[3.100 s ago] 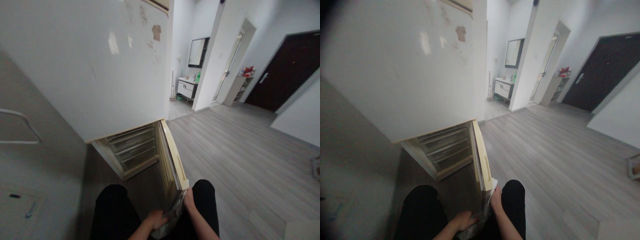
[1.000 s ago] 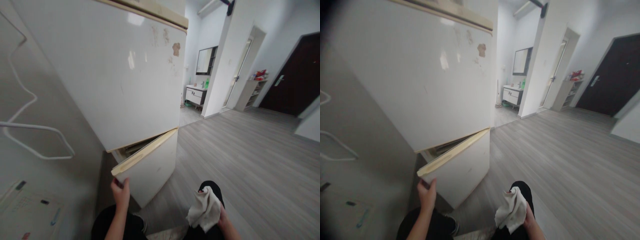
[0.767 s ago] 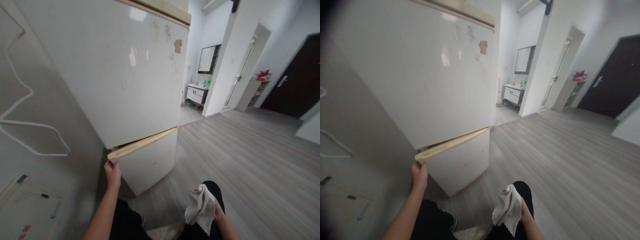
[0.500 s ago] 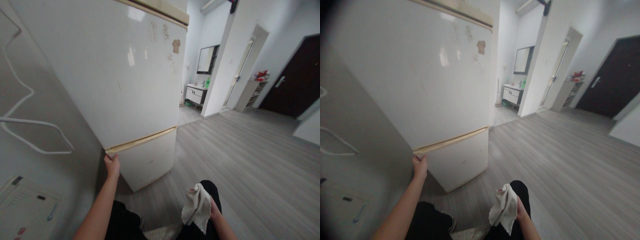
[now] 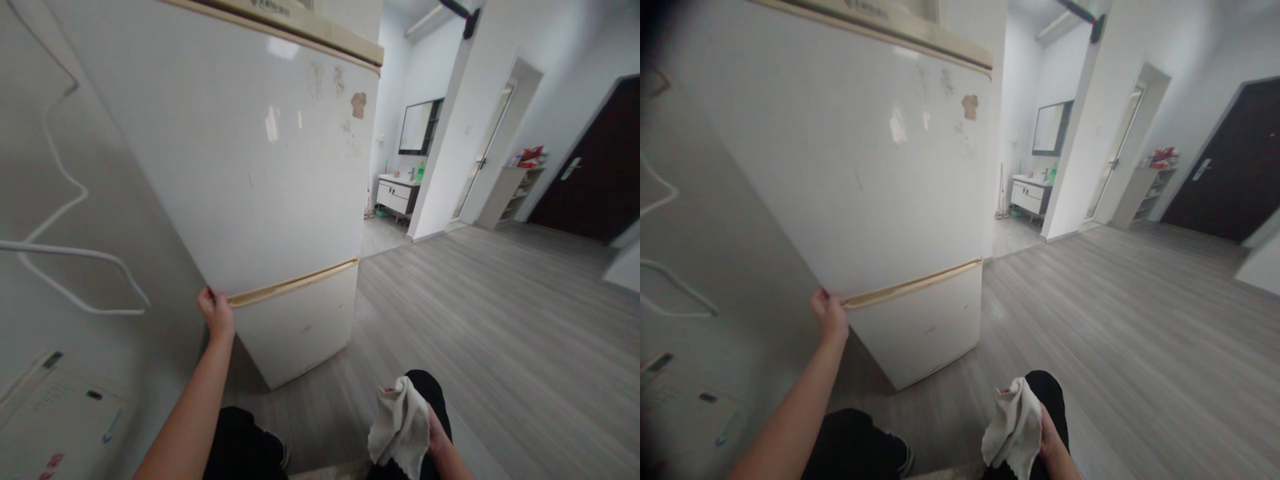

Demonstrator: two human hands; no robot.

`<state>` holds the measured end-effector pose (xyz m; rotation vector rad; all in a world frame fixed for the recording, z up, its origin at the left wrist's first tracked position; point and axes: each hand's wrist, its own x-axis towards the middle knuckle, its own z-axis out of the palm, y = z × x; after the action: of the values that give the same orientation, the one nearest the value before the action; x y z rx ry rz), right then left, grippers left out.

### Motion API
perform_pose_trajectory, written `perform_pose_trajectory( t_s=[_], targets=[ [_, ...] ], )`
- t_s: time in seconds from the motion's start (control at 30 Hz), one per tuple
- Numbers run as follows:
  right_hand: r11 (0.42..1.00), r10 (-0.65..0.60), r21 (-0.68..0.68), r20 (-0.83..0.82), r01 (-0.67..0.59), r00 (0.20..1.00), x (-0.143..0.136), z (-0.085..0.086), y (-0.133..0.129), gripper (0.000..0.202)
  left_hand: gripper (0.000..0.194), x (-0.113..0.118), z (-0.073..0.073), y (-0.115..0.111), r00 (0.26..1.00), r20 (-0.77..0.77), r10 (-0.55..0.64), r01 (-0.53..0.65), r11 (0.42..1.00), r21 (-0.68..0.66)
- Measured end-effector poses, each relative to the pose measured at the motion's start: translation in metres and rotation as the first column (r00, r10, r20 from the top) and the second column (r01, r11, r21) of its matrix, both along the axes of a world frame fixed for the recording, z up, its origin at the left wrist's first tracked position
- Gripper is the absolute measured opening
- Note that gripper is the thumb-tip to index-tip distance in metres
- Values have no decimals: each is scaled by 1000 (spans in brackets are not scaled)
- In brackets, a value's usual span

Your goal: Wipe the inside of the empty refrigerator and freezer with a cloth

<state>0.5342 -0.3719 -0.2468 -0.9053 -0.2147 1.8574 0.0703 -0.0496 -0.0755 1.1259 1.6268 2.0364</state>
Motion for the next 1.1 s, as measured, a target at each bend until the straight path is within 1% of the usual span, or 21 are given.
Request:
perform_pose_trajectory(
  t_s=[0.07,0.1,0.17,0.23,0.3,0.37,0.47,0.5,0.53,0.63,0.67,0.73,0.77,0.8,0.87,0.93,1.03,1.1],
  targets=[
    [1000,-3,25,8,3,1000,0,0,-1,49,31,-3,23,3,1000,18,-18,18,999,-27],
    [1000,1,29,15,-2,1000,0,1,-1,50,29,-4,33,4,1000,26,-17,18,999,-47],
    [999,18,26,50,-20,999,-2,4,-1,52,30,-6,46,3,999,46,5,-1,995,-95],
    [999,47,21,92,-49,995,-3,6,-1,54,33,-6,52,-1,998,52,26,-19,991,-131],
    [997,65,32,102,-68,993,-3,6,-1,54,35,-4,54,-6,999,40,21,-14,989,-150],
    [996,66,49,69,-69,995,-3,4,1,51,35,-1,56,-12,1000,27,9,-5,987,-162],
    [997,59,58,7,-59,998,-3,-2,5,47,33,1,54,-30,999,9,42,-40,987,-157],
    [997,54,52,0,-54,999,-4,-3,8,47,34,1,52,-39,998,-2,61,-61,987,-147],
    [998,46,42,3,-46,999,-5,-3,10,46,38,0,48,-50,998,-17,52,-54,988,-146],
    [999,45,10,52,-45,998,-14,4,18,47,52,-2,31,-90,998,-65,-11,0,986,-168],
    [999,50,6,74,-51,996,-17,8,20,47,59,-2,24,-104,996,-81,-47,33,986,-162],
    [998,57,10,112,-59,992,-24,14,21,45,69,1,9,-130,988,-25,-154,148,975,-164],
    [998,56,14,125,-59,991,-27,16,20,43,70,5,2,-142,975,-13,-222,216,960,-178],
    [999,49,17,135,-52,990,-28,17,19,42,72,9,-4,-153,966,3,-259,256,950,-181],
    [1000,15,18,137,-18,990,-29,14,13,41,79,22,-15,-174,949,54,-309,314,940,-137],
    [998,-56,18,121,54,991,-27,9,6,44,86,39,-26,-197,928,64,-366,371,918,-138],
    [990,-142,31,93,140,985,-21,3,-3,50,76,71,-45,-237,892,18,-452,444,866,-231],
    [980,-198,47,102,194,975,-19,3,-8,52,75,97,-61,-268,869,12,-495,480,835,-268]
  ],
)
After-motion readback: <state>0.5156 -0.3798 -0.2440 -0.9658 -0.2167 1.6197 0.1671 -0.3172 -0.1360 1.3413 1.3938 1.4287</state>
